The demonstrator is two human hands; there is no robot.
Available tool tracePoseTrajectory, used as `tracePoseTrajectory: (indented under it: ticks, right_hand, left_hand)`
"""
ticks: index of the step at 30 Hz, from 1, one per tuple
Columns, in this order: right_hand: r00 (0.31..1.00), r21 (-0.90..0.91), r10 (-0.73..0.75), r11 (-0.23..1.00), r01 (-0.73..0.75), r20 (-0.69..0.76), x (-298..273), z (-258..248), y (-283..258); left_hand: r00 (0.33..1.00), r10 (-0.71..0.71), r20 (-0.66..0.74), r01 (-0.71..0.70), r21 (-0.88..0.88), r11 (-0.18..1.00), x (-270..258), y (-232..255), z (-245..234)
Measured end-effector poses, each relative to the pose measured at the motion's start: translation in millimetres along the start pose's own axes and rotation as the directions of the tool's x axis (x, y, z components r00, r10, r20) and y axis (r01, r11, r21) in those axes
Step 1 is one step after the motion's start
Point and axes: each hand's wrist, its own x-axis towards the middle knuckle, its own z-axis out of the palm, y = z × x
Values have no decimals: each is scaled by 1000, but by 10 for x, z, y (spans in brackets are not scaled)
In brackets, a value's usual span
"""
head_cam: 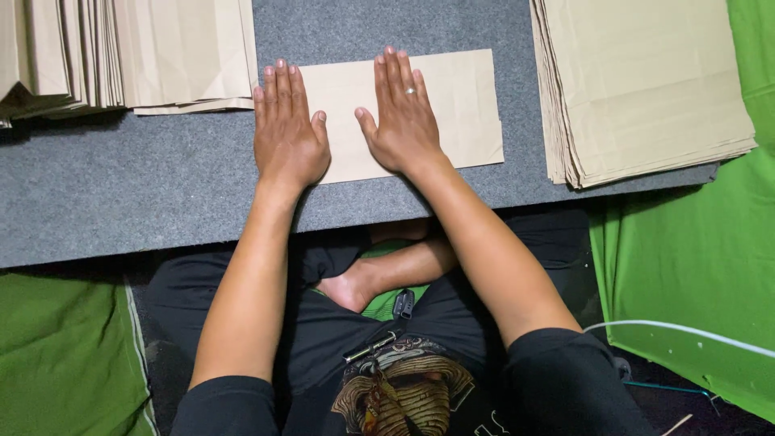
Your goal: Folding and smoothing paper bags on a flat surface
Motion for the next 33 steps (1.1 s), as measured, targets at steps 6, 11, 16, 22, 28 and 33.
tracePoseTrajectory:
  ticks: [6,11,16,22,28,33]
  right_hand:
    - [995,12,-45,999,46,-85,-254,167,162]
    - [1000,5,21,1000,-21,-15,-87,35,211]
    - [999,-14,30,999,-30,-26,-198,54,256]
    - [997,-6,71,997,-71,32,-244,-24,292]
    - [996,5,84,996,-84,-7,-220,-51,412]
    - [995,19,58,998,-56,-86,-385,82,546]
  left_hand:
    - [1000,-14,18,14,8,1000,0,13,-21]
    - [1000,3,-25,-3,12,1000,8,-25,48]
    - [999,17,-31,-17,-2,1000,7,-27,38]
    - [999,30,-40,-29,17,999,-18,-24,27]
    - [1000,0,-1,0,-2,1000,-12,19,-34]
    - [1000,9,5,-9,2,1000,-17,24,-59]
